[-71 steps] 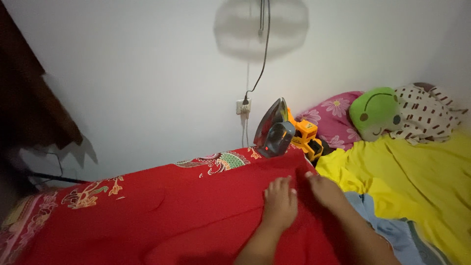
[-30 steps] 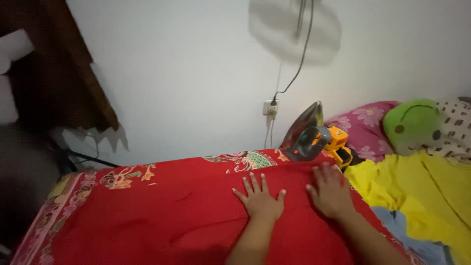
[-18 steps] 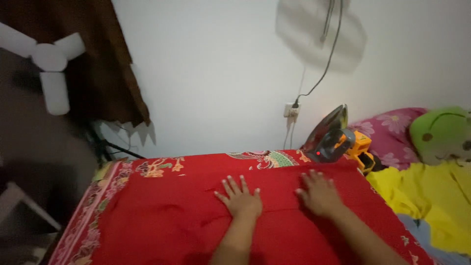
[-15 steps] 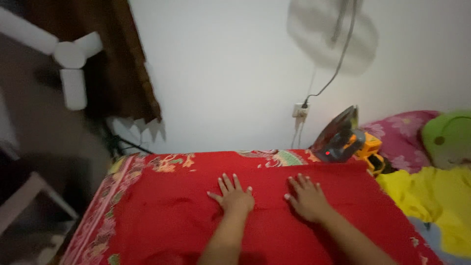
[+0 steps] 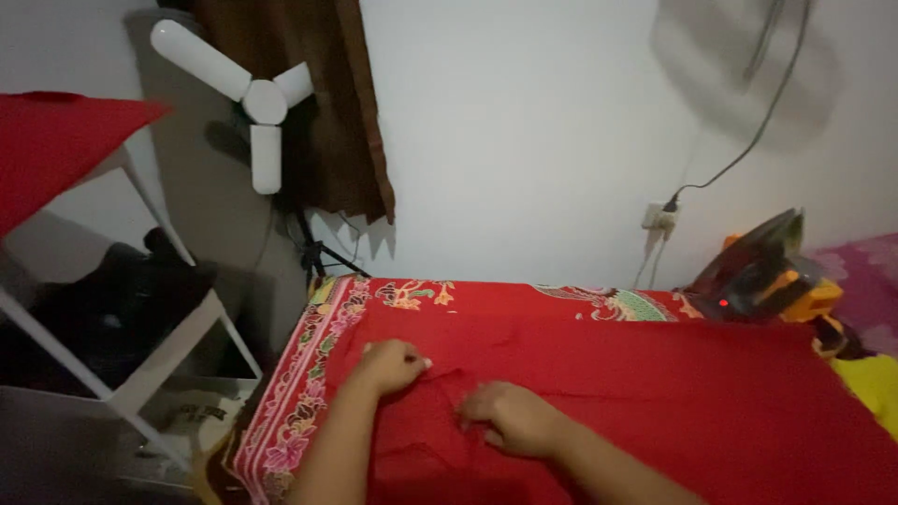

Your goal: Ironing a red shirt on a bed.

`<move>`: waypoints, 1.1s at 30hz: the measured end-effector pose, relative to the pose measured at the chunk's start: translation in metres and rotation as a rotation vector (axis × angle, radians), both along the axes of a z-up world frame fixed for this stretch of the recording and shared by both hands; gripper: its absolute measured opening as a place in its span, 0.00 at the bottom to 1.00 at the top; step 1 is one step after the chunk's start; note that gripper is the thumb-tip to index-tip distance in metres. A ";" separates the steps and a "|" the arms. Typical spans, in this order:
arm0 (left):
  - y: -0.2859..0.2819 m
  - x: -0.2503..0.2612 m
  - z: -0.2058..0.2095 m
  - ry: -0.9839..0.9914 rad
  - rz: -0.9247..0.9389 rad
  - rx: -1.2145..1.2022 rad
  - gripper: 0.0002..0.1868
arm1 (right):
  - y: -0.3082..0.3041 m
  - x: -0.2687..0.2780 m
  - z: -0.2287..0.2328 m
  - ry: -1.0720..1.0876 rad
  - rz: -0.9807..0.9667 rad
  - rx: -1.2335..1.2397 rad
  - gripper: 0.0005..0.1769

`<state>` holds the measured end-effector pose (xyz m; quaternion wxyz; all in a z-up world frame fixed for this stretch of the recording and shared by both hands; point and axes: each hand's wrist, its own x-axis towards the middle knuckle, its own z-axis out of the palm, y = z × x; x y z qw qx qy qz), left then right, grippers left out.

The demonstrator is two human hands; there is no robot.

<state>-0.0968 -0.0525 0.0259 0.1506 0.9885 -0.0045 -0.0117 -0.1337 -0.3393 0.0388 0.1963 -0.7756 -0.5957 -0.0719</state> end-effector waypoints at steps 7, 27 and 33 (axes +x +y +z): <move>0.053 0.043 -0.044 0.289 0.043 -0.803 0.38 | 0.012 0.093 -0.049 0.992 -0.379 0.310 0.18; 0.017 0.051 -0.004 -0.307 0.425 -0.555 0.31 | 0.026 0.084 -0.052 0.285 -0.809 0.869 0.24; 0.030 0.022 0.038 0.242 0.348 -1.055 0.23 | 0.008 0.121 -0.088 0.480 -0.929 0.599 0.27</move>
